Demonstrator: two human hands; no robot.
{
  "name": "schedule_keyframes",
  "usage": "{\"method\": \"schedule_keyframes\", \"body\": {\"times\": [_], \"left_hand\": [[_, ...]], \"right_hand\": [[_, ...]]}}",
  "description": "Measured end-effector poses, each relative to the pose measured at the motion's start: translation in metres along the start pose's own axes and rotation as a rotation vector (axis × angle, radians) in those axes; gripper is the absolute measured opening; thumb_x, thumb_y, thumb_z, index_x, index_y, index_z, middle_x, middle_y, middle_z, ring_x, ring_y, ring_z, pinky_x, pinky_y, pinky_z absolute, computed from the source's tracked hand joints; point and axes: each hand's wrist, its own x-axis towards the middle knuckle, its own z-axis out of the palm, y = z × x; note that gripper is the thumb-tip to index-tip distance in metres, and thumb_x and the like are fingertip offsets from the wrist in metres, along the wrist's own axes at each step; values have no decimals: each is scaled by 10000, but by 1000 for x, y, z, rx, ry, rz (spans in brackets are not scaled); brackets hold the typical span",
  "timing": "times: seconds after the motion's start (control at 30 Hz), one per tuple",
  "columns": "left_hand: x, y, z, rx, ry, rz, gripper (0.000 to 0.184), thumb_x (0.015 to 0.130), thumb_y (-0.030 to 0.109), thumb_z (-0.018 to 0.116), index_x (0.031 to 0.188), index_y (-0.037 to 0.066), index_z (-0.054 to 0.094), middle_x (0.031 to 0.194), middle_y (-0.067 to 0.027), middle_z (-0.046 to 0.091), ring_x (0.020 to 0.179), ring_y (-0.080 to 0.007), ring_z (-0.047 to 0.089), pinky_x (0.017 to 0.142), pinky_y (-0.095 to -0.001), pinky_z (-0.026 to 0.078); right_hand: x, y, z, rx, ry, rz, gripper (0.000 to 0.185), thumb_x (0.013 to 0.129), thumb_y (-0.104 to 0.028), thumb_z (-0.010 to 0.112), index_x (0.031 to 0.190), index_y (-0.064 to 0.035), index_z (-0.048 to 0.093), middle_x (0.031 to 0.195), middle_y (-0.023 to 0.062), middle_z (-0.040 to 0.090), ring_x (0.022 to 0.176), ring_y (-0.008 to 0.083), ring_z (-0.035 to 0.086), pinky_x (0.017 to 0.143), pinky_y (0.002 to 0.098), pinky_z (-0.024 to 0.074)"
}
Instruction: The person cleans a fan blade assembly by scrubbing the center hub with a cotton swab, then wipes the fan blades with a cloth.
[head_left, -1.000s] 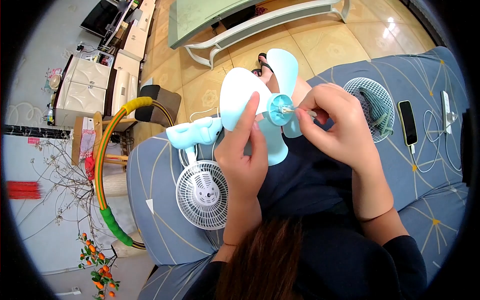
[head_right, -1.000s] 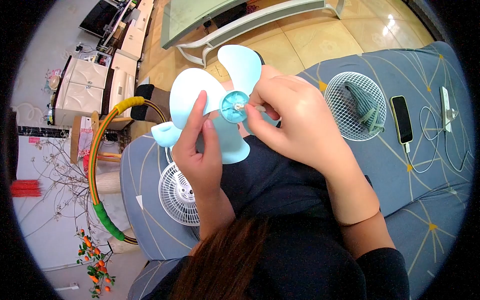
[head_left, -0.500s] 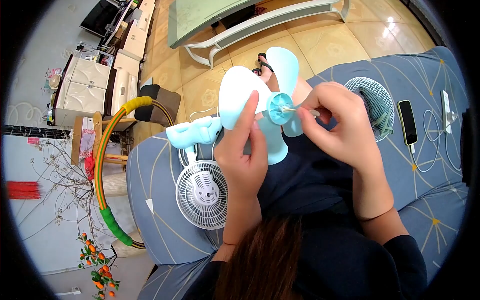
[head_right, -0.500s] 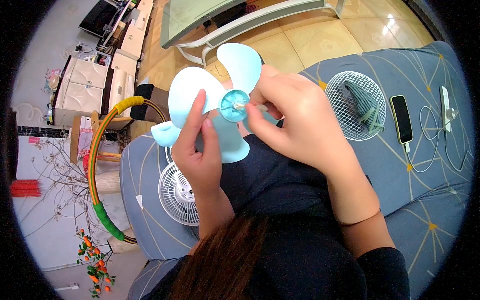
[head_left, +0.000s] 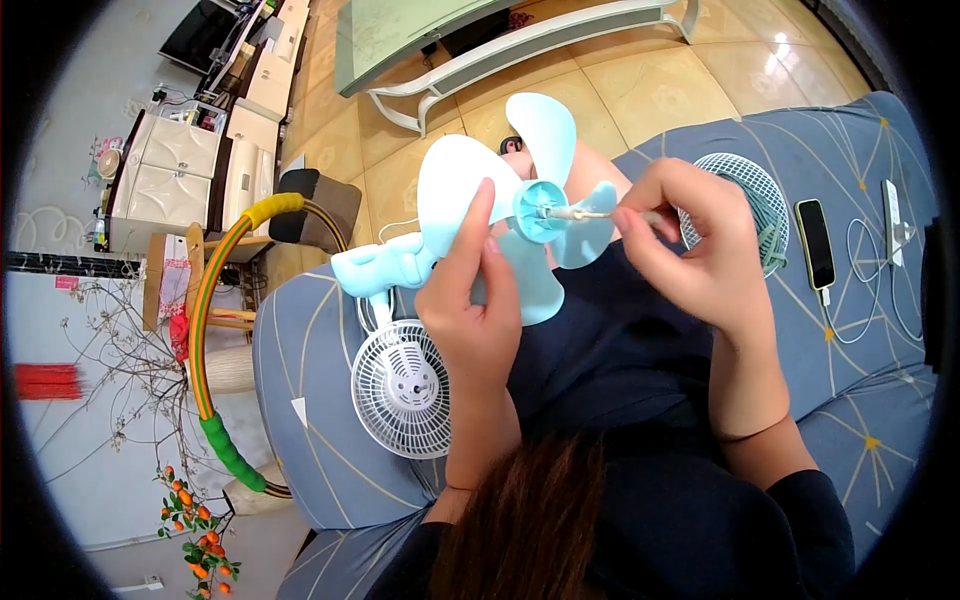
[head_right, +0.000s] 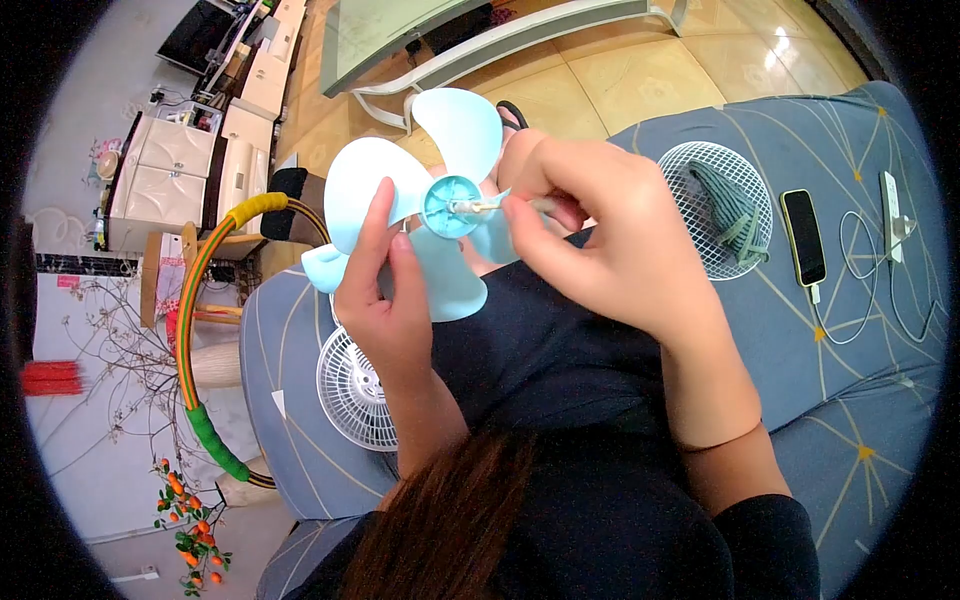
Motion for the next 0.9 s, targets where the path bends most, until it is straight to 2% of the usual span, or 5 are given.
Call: {"method": "schedule_keyframes", "body": {"times": [0.13, 0.37, 0.57, 0.77, 0.9], "left_hand": [[1, 1, 0, -52, 24, -34, 399, 911, -85, 533, 1284, -4, 647, 891, -113, 729, 770, -94, 664, 689, -217, 499], [-1, 0, 0, -159, 61, -75, 382, 930, -66, 534, 1295, -17, 633, 920, -108, 737, 790, -93, 662, 721, -225, 505], [-1, 0, -2, -196, 57, -94, 386, 933, -65, 532, 1303, -14, 628, 928, -115, 745, 806, -95, 665, 749, -231, 508], [-2, 5, -2, -270, 53, -147, 386, 932, -59, 537, 1305, -14, 627, 958, -131, 749, 841, -111, 673, 797, -251, 516], [-4, 6, -1, -231, 31, -145, 380, 930, -59, 540, 1296, -16, 634, 971, -125, 749, 854, -113, 673, 805, -255, 516]], "right_hand": [[-2, 7, -6, 38, 10, 94, 71, 803, 20, 645, 753, -3, 599, 659, -18, 521, 568, 61, 384, 530, 225, 302], [-1, 13, -6, 30, 63, 164, 174, 847, -82, 694, 734, -11, 582, 575, -16, 372, 554, 68, 377, 508, 247, 306], [-1, 13, -6, 23, 45, 177, 192, 855, -87, 692, 728, -12, 569, 583, -19, 366, 562, 60, 367, 509, 247, 301], [-1, 5, 3, -74, 5, 37, 142, 841, -15, 682, 749, -1, 574, 646, 15, 485, 559, 94, 393, 522, 253, 315], [-1, 2, 17, -132, 30, -85, 139, 825, -20, 709, 777, -11, 579, 669, 58, 469, 583, 181, 432, 535, 297, 343]]}}
